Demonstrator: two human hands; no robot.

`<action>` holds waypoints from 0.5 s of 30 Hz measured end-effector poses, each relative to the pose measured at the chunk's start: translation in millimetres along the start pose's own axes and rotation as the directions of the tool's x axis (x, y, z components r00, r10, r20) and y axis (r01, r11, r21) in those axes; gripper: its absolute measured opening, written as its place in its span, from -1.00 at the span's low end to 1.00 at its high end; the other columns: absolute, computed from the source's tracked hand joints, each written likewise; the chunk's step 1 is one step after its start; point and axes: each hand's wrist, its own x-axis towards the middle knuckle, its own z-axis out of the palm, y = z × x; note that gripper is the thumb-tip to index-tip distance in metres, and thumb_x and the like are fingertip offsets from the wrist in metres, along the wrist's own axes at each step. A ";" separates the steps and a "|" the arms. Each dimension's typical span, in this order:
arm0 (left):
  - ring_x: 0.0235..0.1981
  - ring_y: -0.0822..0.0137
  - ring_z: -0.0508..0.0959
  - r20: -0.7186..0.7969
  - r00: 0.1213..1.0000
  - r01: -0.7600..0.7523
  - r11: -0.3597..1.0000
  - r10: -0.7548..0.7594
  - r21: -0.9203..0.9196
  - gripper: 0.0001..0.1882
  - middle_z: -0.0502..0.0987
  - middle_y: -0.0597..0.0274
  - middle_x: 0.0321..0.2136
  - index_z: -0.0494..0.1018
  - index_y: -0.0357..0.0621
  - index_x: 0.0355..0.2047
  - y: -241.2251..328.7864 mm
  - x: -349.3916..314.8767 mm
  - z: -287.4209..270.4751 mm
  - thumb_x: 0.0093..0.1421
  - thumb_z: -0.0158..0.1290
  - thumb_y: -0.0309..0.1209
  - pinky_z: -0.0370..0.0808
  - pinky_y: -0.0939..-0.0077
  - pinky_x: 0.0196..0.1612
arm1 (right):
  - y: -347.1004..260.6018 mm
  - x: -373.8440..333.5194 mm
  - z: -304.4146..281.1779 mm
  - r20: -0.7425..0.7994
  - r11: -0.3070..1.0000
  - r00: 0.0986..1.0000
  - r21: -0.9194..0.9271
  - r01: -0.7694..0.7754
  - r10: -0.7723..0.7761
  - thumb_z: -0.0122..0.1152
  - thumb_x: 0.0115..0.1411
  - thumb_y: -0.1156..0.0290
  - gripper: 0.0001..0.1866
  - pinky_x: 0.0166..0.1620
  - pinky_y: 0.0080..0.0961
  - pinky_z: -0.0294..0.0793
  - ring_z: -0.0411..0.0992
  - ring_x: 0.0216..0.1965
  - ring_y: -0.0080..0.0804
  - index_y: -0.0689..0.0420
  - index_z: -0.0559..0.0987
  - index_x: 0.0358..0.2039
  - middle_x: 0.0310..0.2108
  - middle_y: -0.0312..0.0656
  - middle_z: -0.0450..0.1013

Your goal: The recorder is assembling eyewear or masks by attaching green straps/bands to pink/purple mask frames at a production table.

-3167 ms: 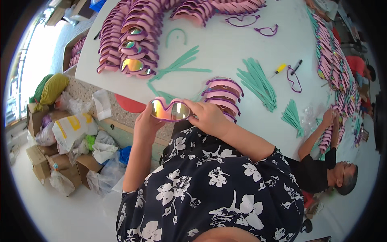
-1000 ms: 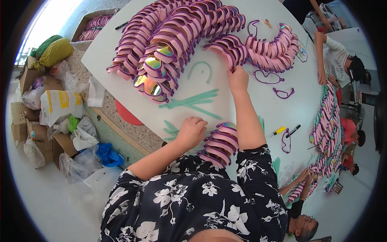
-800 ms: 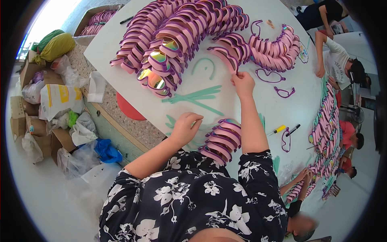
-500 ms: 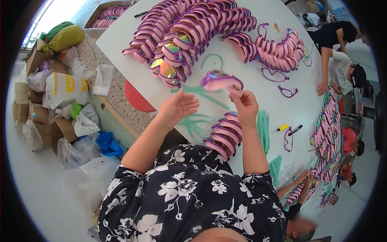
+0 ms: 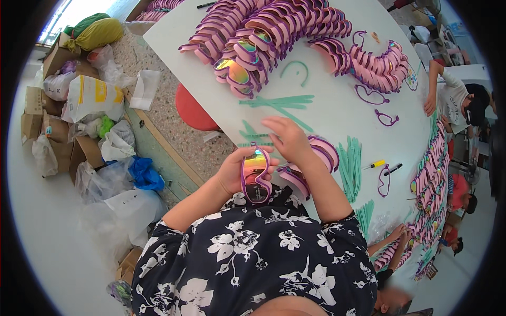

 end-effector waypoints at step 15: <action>-0.21 0.11 0.55 -0.079 0.884 -0.396 0.826 0.462 0.402 -0.60 0.48 0.00 -0.15 0.34 -0.19 -0.03 33.3 -19.8 -4.7 0.33 -0.16 -0.13 0.55 0.28 -0.24 | 87.3 13.7 10.2 0.058 0.778 0.818 -0.354 -0.519 0.572 0.24 -0.03 0.37 -0.77 -0.23 -0.16 0.48 0.50 -0.31 -0.01 0.19 0.54 -0.36 -0.37 0.00 0.51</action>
